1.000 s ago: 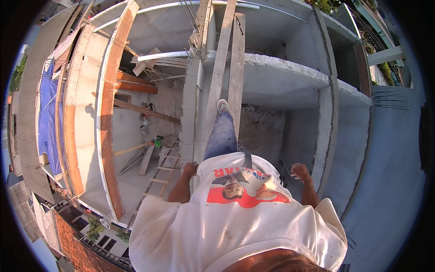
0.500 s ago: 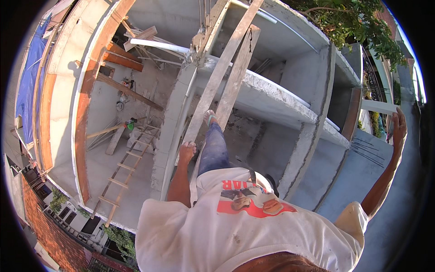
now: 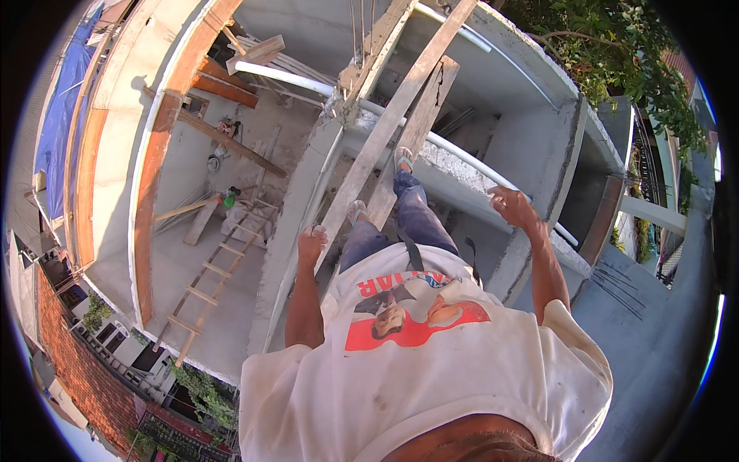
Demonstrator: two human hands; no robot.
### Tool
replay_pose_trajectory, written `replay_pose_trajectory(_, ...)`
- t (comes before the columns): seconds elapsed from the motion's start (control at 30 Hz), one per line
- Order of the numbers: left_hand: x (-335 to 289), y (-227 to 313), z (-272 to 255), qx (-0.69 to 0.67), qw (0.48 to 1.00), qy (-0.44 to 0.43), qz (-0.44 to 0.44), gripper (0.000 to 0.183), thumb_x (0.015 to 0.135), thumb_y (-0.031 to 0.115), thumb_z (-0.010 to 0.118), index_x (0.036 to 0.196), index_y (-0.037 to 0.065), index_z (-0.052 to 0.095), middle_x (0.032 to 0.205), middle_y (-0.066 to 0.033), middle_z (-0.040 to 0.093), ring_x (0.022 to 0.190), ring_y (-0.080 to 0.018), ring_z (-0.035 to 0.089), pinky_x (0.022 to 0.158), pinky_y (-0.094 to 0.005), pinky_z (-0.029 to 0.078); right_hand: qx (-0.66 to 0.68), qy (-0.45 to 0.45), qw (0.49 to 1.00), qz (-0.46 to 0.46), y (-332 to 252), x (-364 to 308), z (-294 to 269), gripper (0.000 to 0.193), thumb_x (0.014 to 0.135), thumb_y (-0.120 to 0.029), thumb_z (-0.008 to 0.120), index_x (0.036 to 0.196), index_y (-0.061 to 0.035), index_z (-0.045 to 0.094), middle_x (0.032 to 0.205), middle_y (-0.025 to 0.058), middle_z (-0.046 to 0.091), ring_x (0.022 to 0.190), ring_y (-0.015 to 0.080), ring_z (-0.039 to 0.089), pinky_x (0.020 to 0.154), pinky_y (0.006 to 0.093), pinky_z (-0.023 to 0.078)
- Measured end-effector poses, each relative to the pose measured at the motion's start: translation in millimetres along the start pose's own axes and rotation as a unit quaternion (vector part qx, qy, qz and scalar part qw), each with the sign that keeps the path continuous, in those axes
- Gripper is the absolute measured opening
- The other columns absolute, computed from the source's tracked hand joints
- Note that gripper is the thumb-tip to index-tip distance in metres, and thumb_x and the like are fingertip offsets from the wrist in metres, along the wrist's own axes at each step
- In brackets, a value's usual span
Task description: The person balances on wooden planks at a construction site to move a long piece of lumber and apply wet concrete to the top of a new wall by hand.
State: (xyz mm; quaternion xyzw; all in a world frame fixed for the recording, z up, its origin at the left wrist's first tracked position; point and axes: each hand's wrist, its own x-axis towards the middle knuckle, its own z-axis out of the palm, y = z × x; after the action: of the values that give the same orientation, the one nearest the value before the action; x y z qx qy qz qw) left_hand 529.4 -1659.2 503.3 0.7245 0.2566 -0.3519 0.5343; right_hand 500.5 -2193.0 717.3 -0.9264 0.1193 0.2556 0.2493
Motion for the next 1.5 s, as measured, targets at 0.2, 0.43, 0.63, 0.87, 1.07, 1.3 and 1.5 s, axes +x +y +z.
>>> replay_pose_trajectory(0.2, -22, -54, -11, -0.192, 0.971, 0.084, -0.118, 0.016, 0.096, 0.017, 0.051, 0.089, 0.006, 0.060, 0.067, 0.0008, 0.052, 0.053, -0.0107, 0.050, 0.043, -0.0272, 0.035, 0.025, -0.239, 0.967, 0.084, 40, 85, 28, 0.036, 0.091, -0.023, 0.063, 0.124, -0.0086, 0.064, 0.112, 0.0162, 0.072, 0.098, 0.0309, 0.071, 0.088, 0.0395, 0.054)
replay_pose_trajectory(0.43, -53, 26, 84, -0.219, 0.951, 0.120, -0.183, 0.017, 0.095, 0.019, 0.054, 0.091, 0.004, 0.060, 0.067, 0.0004, 0.051, 0.053, -0.0114, 0.049, 0.046, -0.0271, 0.038, -0.065, -0.248, 0.966, 0.025, 66, 219, -35, 0.042, 0.094, -0.034, 0.063, 0.125, -0.0067, 0.063, 0.111, 0.0154, 0.072, 0.101, 0.0280, 0.069, 0.089, 0.0406, 0.053)
replay_pose_trajectory(0.63, -24, 141, 141, -0.162, 0.974, 0.127, -0.094, 0.027, 0.100, 0.025, 0.051, 0.101, 0.001, 0.063, 0.077, -0.0048, 0.061, 0.064, -0.0129, 0.058, 0.058, -0.0275, 0.047, 0.062, -0.342, 0.937, -0.027, 43, 289, -58, 0.043, 0.095, -0.034, 0.065, 0.122, -0.0005, 0.062, 0.101, 0.0138, 0.073, 0.089, 0.0196, 0.068, 0.080, 0.0340, 0.054)
replay_pose_trajectory(0.87, 8, 186, 166, -0.022, 0.993, 0.118, -0.007, 0.030, 0.101, 0.025, 0.047, 0.100, 0.000, 0.063, 0.075, -0.0096, 0.057, 0.069, -0.0223, 0.056, 0.067, -0.0371, 0.046, -0.039, -0.337, 0.936, -0.097, -10, 312, -66, 0.049, 0.090, -0.038, 0.065, 0.122, -0.0013, 0.061, 0.109, 0.0210, 0.069, 0.097, 0.0314, 0.068, 0.086, 0.0408, 0.052)
replay_pose_trajectory(1.07, 14, 215, 184, 0.115, 0.989, 0.084, -0.038, 0.051, 0.098, 0.045, 0.051, 0.109, -0.003, 0.065, 0.111, -0.0310, 0.066, 0.106, -0.0462, 0.063, 0.091, -0.0496, 0.048, -0.054, -0.285, 0.951, -0.106, -14, 338, -72, 0.044, 0.091, -0.034, 0.064, 0.123, -0.0036, 0.062, 0.103, 0.0163, 0.070, 0.088, 0.0257, 0.070, 0.078, 0.0366, 0.052)
replay_pose_trajectory(1.3, -16, 260, 183, 0.221, 0.963, -0.044, -0.150, 0.095, 0.083, 0.082, 0.047, 0.111, -0.006, 0.070, 0.109, -0.0313, 0.068, 0.106, -0.0428, 0.066, 0.091, -0.0488, 0.052, 0.120, -0.141, 0.974, -0.134, -58, 440, -128, 0.042, 0.092, -0.025, 0.065, 0.125, 0.0007, 0.061, 0.100, 0.0131, 0.072, 0.086, 0.0164, 0.071, 0.070, 0.0291, 0.053)
replay_pose_trajectory(1.5, -30, 296, 212, 0.233, 0.958, -0.050, -0.158, 0.077, 0.087, 0.075, 0.051, 0.104, 0.004, 0.074, 0.102, -0.0236, 0.072, 0.100, -0.0397, 0.069, 0.085, -0.0474, 0.054, 0.295, 0.004, 0.930, -0.218, -128, 561, -166, 0.053, 0.092, -0.020, 0.068, 0.136, 0.0033, 0.051, 0.105, 0.0119, 0.069, 0.087, 0.0156, 0.068, 0.071, 0.0274, 0.054)
